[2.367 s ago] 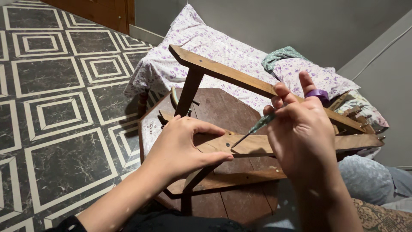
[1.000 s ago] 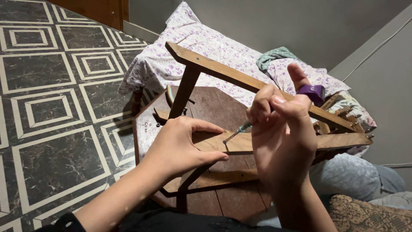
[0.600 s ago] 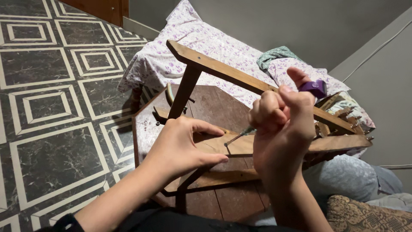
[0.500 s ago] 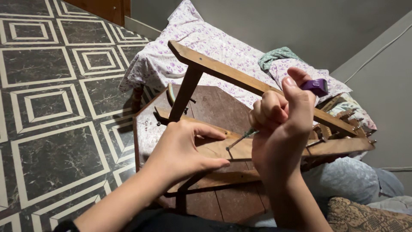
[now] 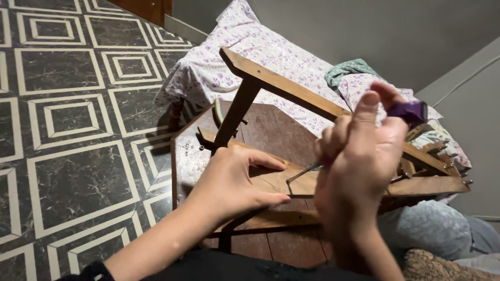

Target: The person uses a screwdriver to tighten screws into a wooden frame, repeatedly inserting and turning screws to secure the joints. The hands manipulate the frame and tool throughout the clip.

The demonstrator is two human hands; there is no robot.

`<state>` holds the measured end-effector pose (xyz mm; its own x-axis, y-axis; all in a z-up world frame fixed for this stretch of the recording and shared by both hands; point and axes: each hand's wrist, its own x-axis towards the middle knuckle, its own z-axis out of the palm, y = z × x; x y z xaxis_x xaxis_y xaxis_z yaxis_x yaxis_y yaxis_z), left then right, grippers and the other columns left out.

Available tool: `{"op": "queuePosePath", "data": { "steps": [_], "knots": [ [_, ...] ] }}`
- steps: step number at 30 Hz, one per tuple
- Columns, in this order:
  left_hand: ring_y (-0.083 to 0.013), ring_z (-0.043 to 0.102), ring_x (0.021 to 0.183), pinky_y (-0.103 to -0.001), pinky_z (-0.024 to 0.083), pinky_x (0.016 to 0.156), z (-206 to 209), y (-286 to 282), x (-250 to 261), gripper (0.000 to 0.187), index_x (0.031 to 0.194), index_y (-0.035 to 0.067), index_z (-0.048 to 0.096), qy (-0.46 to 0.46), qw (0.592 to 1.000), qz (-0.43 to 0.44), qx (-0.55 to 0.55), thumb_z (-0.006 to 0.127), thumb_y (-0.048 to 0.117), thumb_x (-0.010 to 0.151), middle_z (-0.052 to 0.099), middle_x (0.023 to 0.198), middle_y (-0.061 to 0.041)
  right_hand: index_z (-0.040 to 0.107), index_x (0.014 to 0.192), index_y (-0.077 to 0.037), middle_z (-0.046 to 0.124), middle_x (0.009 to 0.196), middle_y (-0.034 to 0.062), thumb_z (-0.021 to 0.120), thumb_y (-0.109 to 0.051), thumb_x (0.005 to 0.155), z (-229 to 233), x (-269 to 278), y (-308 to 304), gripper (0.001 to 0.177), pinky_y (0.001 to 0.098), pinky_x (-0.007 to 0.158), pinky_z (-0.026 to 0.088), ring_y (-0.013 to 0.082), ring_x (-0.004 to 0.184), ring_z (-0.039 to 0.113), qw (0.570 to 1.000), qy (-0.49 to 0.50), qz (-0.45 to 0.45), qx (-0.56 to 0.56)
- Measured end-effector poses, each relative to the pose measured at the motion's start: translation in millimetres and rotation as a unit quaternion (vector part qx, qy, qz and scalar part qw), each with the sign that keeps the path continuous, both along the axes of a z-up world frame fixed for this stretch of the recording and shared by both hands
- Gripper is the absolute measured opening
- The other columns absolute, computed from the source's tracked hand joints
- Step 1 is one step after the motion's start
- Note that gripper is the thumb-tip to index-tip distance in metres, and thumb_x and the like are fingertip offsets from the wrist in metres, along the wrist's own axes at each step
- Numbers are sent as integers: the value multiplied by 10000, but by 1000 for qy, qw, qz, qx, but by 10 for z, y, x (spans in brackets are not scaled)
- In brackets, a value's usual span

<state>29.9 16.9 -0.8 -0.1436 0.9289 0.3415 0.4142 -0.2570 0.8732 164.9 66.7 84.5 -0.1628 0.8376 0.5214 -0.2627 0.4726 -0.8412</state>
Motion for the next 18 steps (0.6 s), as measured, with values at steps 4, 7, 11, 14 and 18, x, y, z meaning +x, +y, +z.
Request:
{"op": "queuePosePath", "data": {
  "steps": [4,7,11,14,18],
  "knots": [
    [-168,794,875,-296,594,837,2,-31,3,514,1020,124,825,-13,999,-4,-42,914,348,566,815,1006,-69,332,1397,-72,346,679,-50,417,-161,1151,15,55,16,274,261,525,308,66,549,298,999,23,-1,-35],
    [-168,795,884,-293,592,846,28,-27,-4,512,1019,113,822,-11,1000,-5,-27,913,345,572,816,1008,-68,288,1444,-77,342,691,-30,380,-133,1174,-55,82,-14,291,277,558,329,81,564,300,1000,3,-23,9],
    [-176,805,838,-294,599,832,45,-28,-9,518,1031,137,815,-10,998,-10,-63,905,351,568,818,1026,-44,267,1464,-84,330,695,-30,360,-143,1200,-137,126,12,285,279,542,312,81,559,285,998,-14,-44,40],
    [-172,807,877,-297,600,852,35,-31,-17,507,1022,122,818,-16,999,-13,-43,905,352,578,820,1026,-53,269,1475,-93,330,709,-28,356,-146,1210,-178,145,58,284,279,521,284,82,557,274,997,-1,-54,55],
    [-179,797,924,-310,584,890,16,-22,-21,491,996,108,826,-9,1000,-22,-10,913,365,588,817,1016,-68,272,1446,-90,341,673,-19,355,-161,1244,-242,131,91,230,290,539,282,73,532,280,995,35,-52,72]
  ]
}}
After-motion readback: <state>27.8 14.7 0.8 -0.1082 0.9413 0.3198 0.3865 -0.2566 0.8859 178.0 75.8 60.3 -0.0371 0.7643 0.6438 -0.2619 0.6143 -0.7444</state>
